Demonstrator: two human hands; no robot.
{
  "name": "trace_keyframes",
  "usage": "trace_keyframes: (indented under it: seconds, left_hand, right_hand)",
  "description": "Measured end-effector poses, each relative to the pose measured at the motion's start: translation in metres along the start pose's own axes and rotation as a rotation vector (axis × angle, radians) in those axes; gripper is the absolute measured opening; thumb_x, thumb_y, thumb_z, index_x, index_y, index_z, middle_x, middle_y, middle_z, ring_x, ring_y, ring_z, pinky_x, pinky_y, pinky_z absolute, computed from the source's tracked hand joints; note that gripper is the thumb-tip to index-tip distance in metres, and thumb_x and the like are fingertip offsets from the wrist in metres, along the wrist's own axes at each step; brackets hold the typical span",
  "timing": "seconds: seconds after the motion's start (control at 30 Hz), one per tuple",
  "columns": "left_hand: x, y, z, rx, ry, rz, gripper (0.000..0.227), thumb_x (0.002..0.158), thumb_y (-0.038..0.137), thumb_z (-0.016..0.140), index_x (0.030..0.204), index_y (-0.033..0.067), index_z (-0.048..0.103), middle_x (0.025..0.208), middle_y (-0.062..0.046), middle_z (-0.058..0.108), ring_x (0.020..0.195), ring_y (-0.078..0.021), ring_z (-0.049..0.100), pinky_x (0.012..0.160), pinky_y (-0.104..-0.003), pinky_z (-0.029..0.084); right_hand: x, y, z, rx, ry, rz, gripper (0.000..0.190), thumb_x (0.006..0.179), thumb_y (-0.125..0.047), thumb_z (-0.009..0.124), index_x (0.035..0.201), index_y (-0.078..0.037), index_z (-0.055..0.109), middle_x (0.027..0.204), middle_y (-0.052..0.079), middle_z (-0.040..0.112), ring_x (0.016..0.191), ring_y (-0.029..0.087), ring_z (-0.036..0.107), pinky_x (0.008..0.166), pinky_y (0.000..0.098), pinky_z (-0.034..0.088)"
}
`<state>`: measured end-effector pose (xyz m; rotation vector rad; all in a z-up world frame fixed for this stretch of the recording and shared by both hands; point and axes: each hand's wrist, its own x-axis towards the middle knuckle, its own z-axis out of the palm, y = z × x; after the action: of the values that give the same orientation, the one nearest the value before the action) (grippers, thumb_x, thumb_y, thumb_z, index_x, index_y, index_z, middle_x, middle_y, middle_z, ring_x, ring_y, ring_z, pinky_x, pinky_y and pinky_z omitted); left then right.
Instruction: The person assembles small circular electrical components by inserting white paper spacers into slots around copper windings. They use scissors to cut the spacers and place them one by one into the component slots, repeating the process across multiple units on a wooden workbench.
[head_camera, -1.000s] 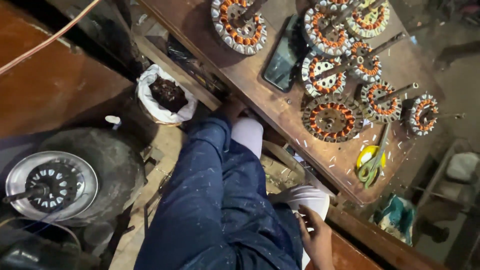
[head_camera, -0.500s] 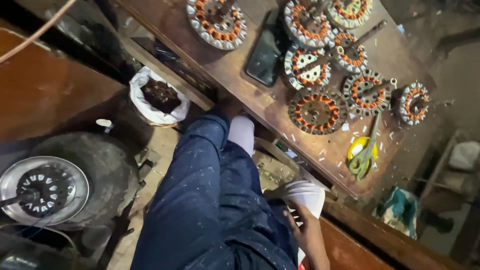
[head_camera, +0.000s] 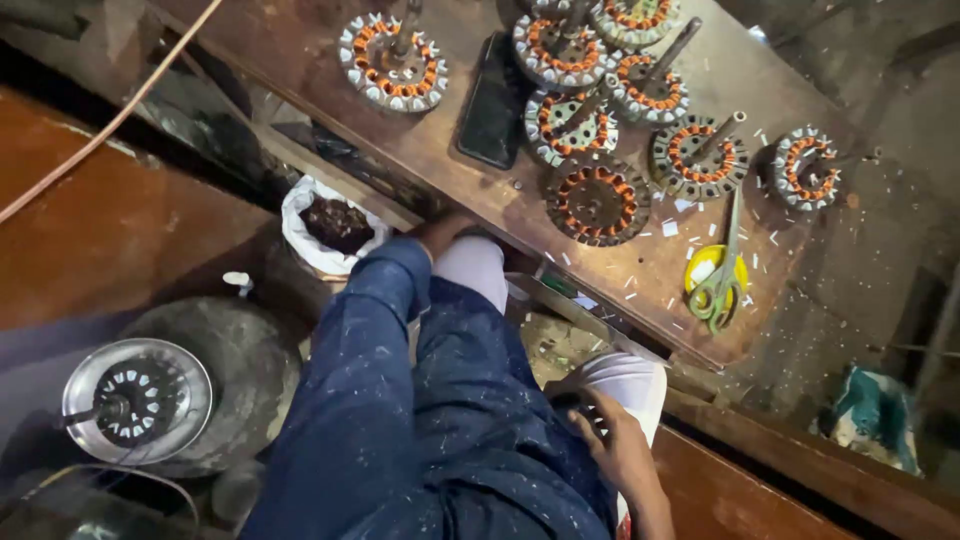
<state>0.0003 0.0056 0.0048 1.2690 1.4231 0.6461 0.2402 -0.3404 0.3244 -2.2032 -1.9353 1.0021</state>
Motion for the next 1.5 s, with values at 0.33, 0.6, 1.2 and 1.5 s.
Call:
trace_keyframes:
  seconds: [0.33,0.6,1.2,1.5]
  left_hand:
    - [-0.023,-0.016,-0.005,-0.162,0.067,-0.082,0.011,0.096,0.023,0.068,0.093,0.0124,0.065,0.079,-0.005,0.058,0.064,-0.0189,0.049,0.053,-0.032,0.037]
    - [-0.043,-0.011,-0.006,-0.444,0.13,-0.216,0.012,0.097,0.023,0.068,0.092,0.0134,0.064,0.075,-0.003,0.056,0.059,-0.0166,0.047,0.048,-0.031,0.035]
    - [-0.257,0.177,0.054,-0.987,-0.215,-0.049,0.02,0.098,0.019,0.071,0.11,0.0034,0.066,0.082,0.0,0.057,0.066,-0.0081,0.052,0.053,-0.023,0.04]
    - [-0.169,0.278,0.146,-0.752,-0.179,0.021,0.057,0.109,0.04,0.063,0.145,0.0021,0.04,0.123,-0.003,0.052,0.106,-0.0111,0.051,0.085,-0.033,0.043]
  right_hand:
    - [-0.006,0.004,-0.007,0.05,-0.045,0.168,0.051,0.088,-0.031,0.072,0.134,-0.011,0.062,0.123,0.013,0.073,0.1,0.027,0.075,0.084,0.037,0.058]
    - [-0.011,0.007,0.0,0.039,0.003,-0.009,0.048,0.09,-0.029,0.073,0.132,-0.008,0.064,0.126,0.016,0.071,0.109,0.031,0.072,0.089,0.0384,0.057]
    - [-0.001,0.04,-0.07,0.299,0.567,-0.152,0.034,0.093,-0.02,0.075,0.121,-0.001,0.071,0.106,0.017,0.076,0.09,0.024,0.075,0.078,0.0346,0.058]
    - [-0.03,0.029,-0.058,0.31,0.486,-0.144,0.036,0.089,-0.019,0.076,0.121,-0.004,0.072,0.101,0.015,0.077,0.084,0.025,0.075,0.073,0.0332,0.059]
